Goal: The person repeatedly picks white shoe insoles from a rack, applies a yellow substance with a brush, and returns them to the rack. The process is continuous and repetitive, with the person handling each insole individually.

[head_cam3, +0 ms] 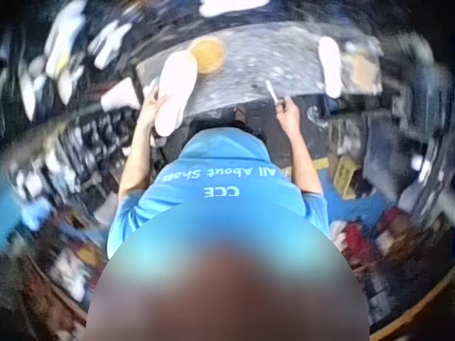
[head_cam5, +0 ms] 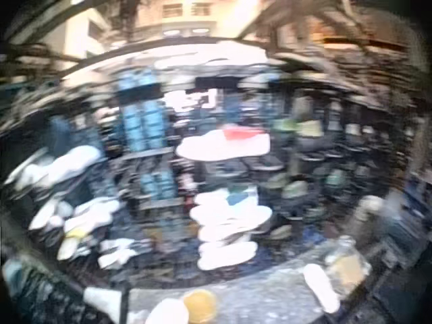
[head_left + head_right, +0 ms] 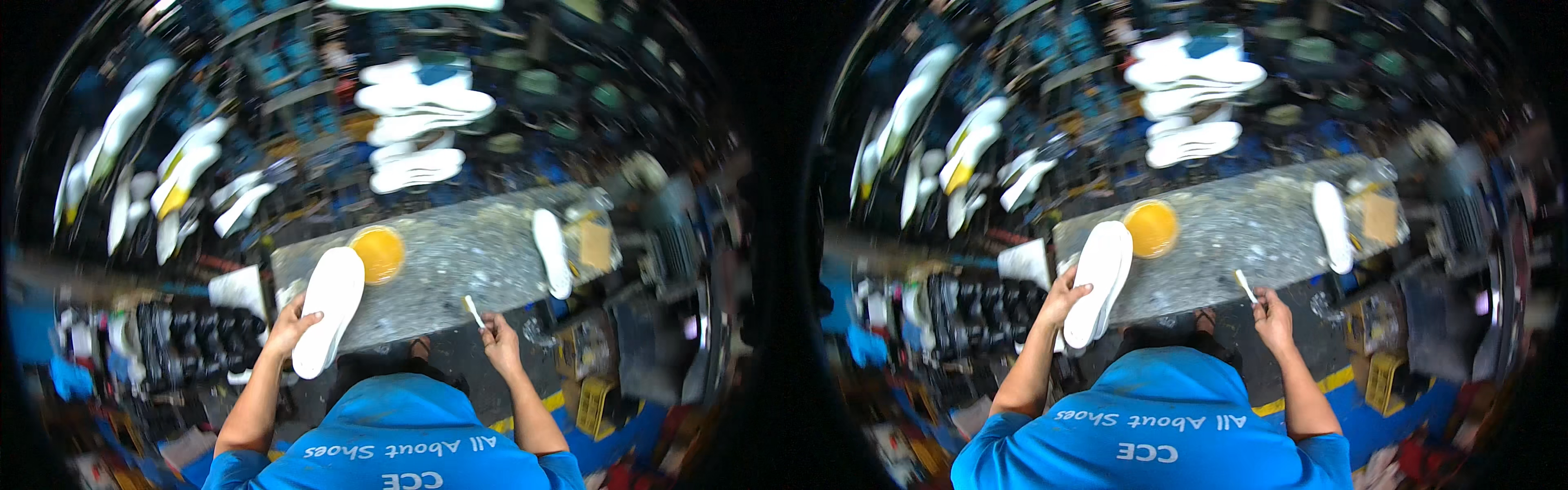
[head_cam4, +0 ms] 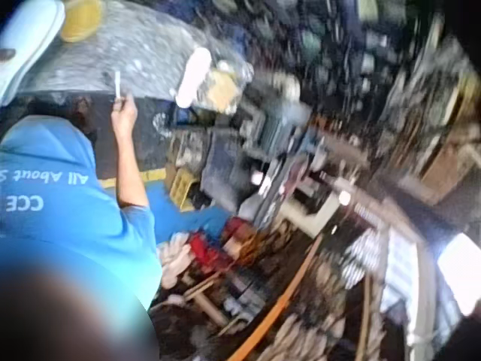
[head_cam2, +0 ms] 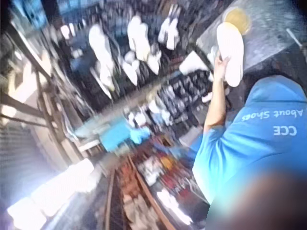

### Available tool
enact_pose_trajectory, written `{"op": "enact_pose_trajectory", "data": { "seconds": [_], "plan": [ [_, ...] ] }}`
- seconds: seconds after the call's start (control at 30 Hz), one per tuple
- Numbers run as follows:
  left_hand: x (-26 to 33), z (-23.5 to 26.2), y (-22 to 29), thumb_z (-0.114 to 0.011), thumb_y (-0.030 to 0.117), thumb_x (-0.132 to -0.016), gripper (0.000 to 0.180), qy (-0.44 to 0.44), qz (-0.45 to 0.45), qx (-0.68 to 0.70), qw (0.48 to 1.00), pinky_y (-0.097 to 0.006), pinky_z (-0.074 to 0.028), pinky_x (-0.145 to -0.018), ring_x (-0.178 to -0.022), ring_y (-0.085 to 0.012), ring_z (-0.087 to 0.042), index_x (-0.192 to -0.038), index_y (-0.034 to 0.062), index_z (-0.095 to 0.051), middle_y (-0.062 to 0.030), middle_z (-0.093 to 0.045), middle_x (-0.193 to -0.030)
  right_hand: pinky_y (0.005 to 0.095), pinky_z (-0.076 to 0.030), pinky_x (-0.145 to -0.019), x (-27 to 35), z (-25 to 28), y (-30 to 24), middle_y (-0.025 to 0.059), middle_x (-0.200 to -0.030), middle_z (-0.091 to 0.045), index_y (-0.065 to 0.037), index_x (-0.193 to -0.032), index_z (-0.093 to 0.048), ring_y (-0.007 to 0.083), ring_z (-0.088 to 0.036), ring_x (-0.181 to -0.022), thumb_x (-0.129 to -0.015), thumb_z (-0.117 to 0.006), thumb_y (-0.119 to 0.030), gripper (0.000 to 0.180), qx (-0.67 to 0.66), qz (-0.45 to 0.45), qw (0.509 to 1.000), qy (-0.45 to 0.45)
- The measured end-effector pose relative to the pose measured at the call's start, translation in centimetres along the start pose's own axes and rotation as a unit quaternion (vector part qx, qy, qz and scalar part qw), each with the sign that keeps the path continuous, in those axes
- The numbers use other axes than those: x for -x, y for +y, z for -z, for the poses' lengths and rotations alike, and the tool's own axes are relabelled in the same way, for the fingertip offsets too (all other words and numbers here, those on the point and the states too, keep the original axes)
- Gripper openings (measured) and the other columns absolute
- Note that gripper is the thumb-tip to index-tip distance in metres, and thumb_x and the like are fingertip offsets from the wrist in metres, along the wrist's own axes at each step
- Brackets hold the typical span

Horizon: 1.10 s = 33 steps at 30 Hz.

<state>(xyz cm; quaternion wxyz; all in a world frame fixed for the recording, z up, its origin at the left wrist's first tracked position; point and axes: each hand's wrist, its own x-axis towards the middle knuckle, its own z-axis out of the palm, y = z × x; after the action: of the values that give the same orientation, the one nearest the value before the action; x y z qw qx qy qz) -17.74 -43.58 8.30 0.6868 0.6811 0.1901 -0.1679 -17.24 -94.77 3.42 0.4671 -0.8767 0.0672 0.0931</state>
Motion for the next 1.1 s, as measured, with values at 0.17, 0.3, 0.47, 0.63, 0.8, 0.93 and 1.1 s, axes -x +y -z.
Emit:
{"op": "enact_pose_trajectory", "data": {
  "seconds": [0.17,0.3,0.47,0.63,0.8,0.93,1.1],
  "plan": [
    [-2.3,9.2,-6.7,-0.082,0.018,-0.101,0.070,0.075,0.024,-0.014,0.997,-0.040,-0.055,-0.112,-0.129,-0.0258,-0.073,-0.163,-0.0050,-0.057,-0.0195,-0.076,-0.143,0.0570,-0.063,-0.087,-11.9,-9.0,-14.5,0.0232,-0.112,-0.081,-0.007,-0.121,-0.078,0.0474,-0.079,-0.101,-0.101,-0.070,-0.007,0.021,0.241,0.268,0.922,-0.141],
    [-3.3,10.6,-7.9,-0.087,0.041,-0.095,0.078,0.145,-0.016,-0.407,0.902,-0.050,-0.057,-0.112,-0.134,-0.0443,-0.070,-0.157,-0.0004,-0.064,-0.0281,-0.074,-0.142,0.0576,-0.065,-0.090,-17.8,-16.7,-22.5,0.0247,-0.117,-0.083,-0.011,-0.116,-0.084,0.0465,-0.081,-0.107,-0.097,-0.070,-0.009,0.024,0.521,0.247,0.780,-0.244],
    [0.7,7.9,-6.1,-0.089,0.060,-0.090,0.078,0.093,-0.032,-0.584,0.806,-0.052,-0.061,-0.107,-0.137,-0.0417,-0.064,-0.138,-0.0003,-0.077,-0.0245,-0.070,-0.136,0.0578,-0.064,-0.087,-17.5,-12.5,-24.7,0.0246,-0.104,-0.082,-0.009,-0.117,-0.083,0.0464,-0.081,-0.100,-0.089,-0.075,-0.009,0.029,0.474,0.258,0.814,-0.216],
    [1.1,6.6,-4.5,-0.091,0.056,-0.084,0.099,0.124,-0.025,-0.566,0.815,-0.051,-0.059,-0.112,-0.138,-0.0452,-0.064,-0.160,0.0003,-0.061,-0.0296,-0.068,-0.145,0.0588,-0.064,-0.089,-13.0,-11.9,-17.7,0.0258,-0.101,-0.081,-0.010,-0.120,-0.083,0.0466,-0.079,-0.095,-0.092,-0.073,-0.008,0.030,0.405,0.267,0.839,-0.245],
    [3.0,7.3,-3.5,-0.096,0.035,-0.085,0.106,0.286,-0.150,-0.213,0.922,-0.043,-0.058,-0.115,-0.140,-0.0340,-0.067,-0.171,-0.0017,-0.046,-0.0280,-0.068,-0.149,0.0479,-0.065,-0.083,-12.8,-12.2,-11.5,0.0218,-0.103,-0.081,-0.006,-0.125,-0.078,0.0372,-0.079,-0.089,-0.101,-0.072,-0.003,0.025,0.123,0.227,0.966,0.020],
    [7.1,4.2,-2.7,-0.083,0.012,-0.100,0.057,0.167,-0.170,0.267,0.934,-0.042,-0.062,-0.105,-0.118,-0.0251,-0.078,-0.151,-0.0051,-0.063,-0.0137,-0.080,-0.131,0.0367,-0.064,-0.076,-9.1,-10.6,-12.4,0.0117,-0.102,-0.081,-0.005,-0.133,-0.074,0.0203,-0.077,-0.083,-0.108,-0.072,-0.004,0.025,-0.016,-0.056,0.904,-0.424],
    [8.8,-3.3,-0.1,-0.075,0.030,-0.106,0.066,0.126,-0.205,0.356,0.903,-0.045,-0.064,-0.105,-0.120,-0.0310,-0.078,-0.159,-0.0027,-0.054,-0.0242,-0.075,-0.142,0.0327,-0.065,-0.078,-3.0,-8.6,-20.2,0.0119,-0.116,-0.083,-0.003,-0.137,-0.072,0.0159,-0.079,-0.090,-0.112,-0.072,-0.009,0.026,-0.181,0.108,0.906,-0.366]
  ]
}}
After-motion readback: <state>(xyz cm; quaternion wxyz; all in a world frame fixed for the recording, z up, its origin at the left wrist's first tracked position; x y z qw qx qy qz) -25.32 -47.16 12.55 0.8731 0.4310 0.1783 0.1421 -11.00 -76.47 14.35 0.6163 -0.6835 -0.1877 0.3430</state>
